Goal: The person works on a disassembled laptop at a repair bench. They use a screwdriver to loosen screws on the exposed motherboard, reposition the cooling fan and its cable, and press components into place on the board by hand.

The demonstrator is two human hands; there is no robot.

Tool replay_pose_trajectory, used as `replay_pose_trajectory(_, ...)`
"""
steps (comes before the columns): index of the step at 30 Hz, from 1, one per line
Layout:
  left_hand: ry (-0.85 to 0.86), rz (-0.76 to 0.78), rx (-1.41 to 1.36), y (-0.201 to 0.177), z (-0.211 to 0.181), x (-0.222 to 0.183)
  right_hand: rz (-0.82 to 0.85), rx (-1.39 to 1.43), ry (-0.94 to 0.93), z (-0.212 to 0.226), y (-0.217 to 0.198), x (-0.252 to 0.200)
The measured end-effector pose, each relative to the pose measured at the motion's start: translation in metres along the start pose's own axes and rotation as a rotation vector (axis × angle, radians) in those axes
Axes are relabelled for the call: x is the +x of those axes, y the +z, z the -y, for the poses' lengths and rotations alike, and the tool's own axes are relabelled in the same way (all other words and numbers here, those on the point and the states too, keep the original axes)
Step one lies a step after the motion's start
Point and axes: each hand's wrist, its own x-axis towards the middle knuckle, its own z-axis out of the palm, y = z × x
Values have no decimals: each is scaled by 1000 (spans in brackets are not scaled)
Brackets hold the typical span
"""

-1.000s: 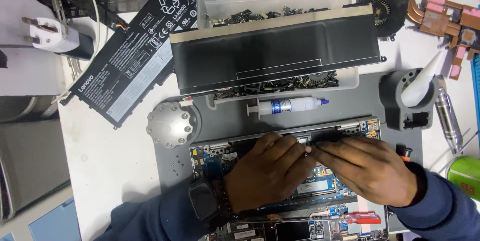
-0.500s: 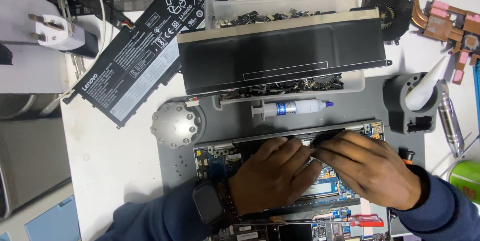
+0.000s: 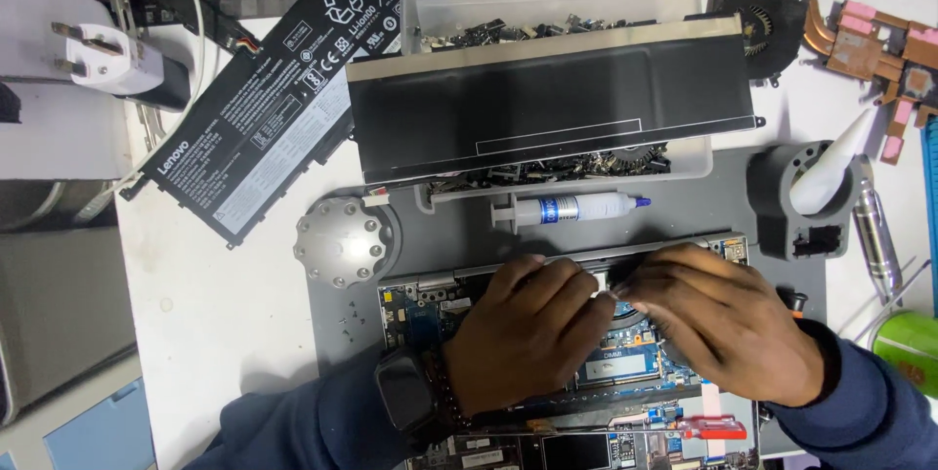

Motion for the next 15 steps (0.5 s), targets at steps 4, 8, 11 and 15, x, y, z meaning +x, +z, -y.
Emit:
replay_pose_trajectory(4,-29,2,12,-3,1,2,30,68,-19,3,-3,11)
replay_pose_trajectory(8,-89,-56,40,9,2,-8,-59,133,94,9,4,14)
replay_pose_trajectory(11,-135,24,30,9,3,-8,-87,189,163,12,1,27)
replay_pose_trajectory(15,-131,86,8,11,3,-8,-92,197,225,10,1,27)
